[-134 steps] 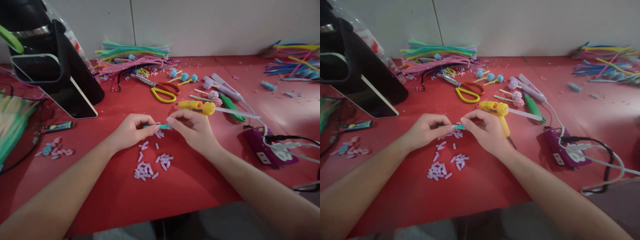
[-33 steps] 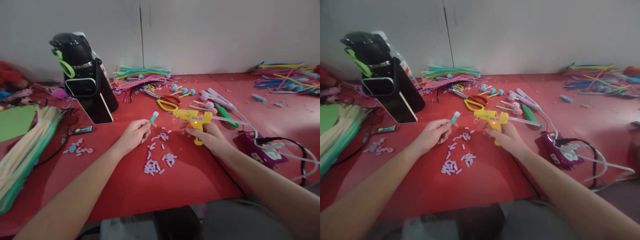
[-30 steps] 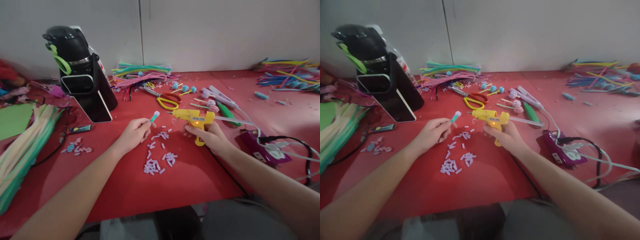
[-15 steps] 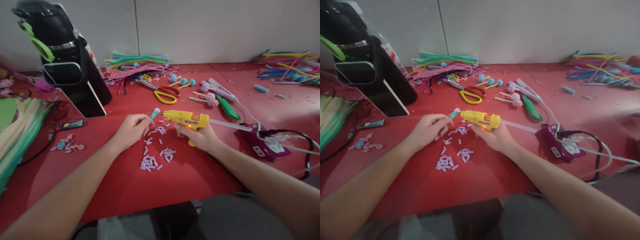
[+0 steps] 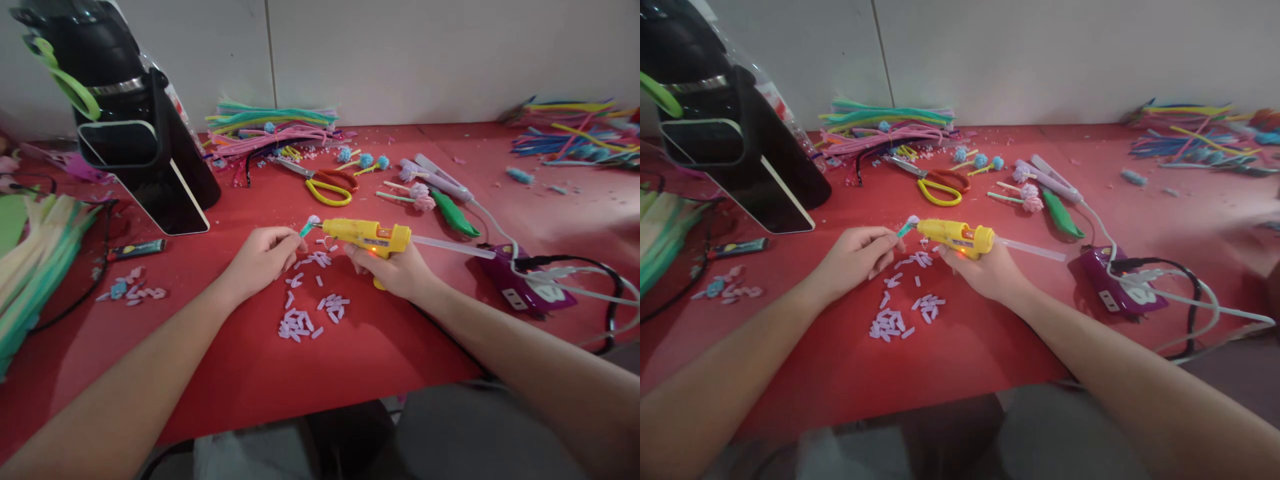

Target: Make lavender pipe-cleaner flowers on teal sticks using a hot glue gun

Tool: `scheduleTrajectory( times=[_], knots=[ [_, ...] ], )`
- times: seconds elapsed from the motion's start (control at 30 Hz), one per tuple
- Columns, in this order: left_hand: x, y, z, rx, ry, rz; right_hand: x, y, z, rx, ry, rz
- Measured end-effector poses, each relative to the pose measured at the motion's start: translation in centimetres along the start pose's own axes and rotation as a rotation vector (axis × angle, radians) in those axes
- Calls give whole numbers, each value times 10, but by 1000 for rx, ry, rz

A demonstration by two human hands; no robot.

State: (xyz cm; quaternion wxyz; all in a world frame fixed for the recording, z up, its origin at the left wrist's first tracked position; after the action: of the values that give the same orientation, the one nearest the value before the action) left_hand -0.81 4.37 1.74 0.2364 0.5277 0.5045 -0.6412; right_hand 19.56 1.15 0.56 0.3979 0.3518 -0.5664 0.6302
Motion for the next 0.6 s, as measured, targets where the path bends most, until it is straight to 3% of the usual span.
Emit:
scheduleTrajectory(
  times=[0.6],
  knots=[
    [2,-1,0,-9,-2,7,1,0,0,-24,36,43]
  ],
)
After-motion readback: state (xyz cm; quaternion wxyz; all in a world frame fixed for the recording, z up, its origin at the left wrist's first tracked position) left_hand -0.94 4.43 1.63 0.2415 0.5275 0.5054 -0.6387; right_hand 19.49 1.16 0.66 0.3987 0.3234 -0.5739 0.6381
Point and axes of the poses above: each hand's wrist, its own z-axis away from the middle knuckle, its own y-axis out of the palm, x = y × z, the point moved 6 cm from there along -z, towards the middle knuckle, and after that the axes turned 12 degrees about y, right-handed, at the moved point
